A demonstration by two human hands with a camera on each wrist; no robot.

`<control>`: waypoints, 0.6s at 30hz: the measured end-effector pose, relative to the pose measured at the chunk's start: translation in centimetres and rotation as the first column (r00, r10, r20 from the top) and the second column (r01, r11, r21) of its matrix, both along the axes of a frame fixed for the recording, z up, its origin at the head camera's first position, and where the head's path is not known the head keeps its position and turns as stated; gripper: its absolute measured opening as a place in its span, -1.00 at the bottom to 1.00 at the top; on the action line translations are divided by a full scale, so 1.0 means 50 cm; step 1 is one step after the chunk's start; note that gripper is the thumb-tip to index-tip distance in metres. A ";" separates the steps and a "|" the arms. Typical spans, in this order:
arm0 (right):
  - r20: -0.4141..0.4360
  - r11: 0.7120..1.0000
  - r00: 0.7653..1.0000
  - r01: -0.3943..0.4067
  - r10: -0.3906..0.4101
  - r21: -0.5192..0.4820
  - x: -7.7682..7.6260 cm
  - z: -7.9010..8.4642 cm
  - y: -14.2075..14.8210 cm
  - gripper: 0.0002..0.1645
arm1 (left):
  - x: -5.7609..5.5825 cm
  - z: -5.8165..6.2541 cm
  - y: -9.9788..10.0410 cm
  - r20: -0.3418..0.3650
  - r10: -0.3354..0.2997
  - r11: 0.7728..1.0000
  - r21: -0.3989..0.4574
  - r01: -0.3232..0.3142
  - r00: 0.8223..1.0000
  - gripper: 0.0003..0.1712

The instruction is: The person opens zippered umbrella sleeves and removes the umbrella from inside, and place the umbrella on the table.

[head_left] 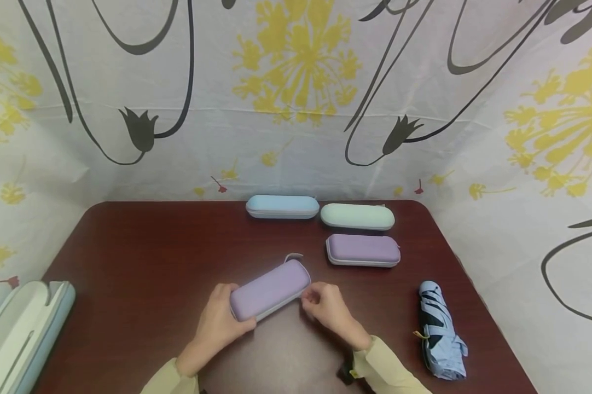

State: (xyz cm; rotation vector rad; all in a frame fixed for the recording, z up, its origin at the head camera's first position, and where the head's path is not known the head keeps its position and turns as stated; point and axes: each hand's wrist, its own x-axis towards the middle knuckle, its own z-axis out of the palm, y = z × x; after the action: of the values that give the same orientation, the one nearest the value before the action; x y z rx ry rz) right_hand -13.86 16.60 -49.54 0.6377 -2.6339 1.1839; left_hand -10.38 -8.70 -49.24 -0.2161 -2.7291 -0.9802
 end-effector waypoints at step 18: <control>-0.009 1.000 1.000 0.013 -0.013 -0.002 -0.015 -0.002 -0.005 -0.84 | 0.034 0.006 -0.004 -0.061 -0.051 0.998 -0.048 0.048 0.997 -0.13</control>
State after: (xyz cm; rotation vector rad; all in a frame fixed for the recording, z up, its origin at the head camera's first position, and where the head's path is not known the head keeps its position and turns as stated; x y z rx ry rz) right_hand -14.61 16.33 -49.64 0.6232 -2.6255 1.1771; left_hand -8.68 -8.92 -48.92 -0.3187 -2.7039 -0.9076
